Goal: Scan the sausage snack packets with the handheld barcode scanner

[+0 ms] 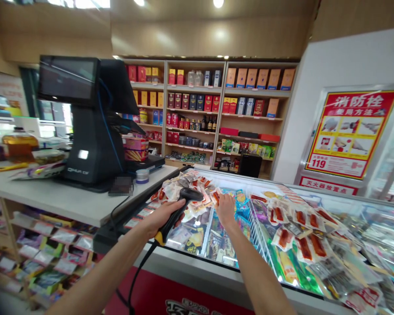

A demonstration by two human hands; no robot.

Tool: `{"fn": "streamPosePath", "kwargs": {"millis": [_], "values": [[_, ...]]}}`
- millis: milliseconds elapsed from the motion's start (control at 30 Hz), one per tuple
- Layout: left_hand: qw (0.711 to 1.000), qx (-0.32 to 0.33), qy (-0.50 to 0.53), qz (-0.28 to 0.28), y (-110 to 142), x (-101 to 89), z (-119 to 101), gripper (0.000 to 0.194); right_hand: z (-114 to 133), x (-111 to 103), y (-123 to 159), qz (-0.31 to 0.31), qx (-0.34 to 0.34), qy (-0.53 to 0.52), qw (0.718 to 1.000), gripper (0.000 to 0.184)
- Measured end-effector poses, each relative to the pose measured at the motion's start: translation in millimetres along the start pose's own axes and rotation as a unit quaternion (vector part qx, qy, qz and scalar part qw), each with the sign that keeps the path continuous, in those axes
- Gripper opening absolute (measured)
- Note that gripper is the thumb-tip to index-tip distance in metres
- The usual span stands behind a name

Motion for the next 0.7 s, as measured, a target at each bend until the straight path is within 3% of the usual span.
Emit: {"fn": "streamPosePath", "kwargs": {"millis": [500,700], "values": [[0.999,-0.009,0.042,0.013,-7,-5.9,-5,0.038,11,2,-4,-0.02,-0.01,-0.018,1.0,0.017],[0.999,-0.003,0.04,-0.023,-12,-22.0,-9,0.038,18,8,-14,0.02,0.018,-0.029,0.999,0.018]]}}
Point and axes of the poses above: each hand's wrist, its own y-axis away from the middle knuckle, its own x-axis out of the palm, z = x × y, the point moved 5 cm from there along -y, towards the middle knuckle, and after that the axes turned 15 degrees about -z, right-handed, at the moved point
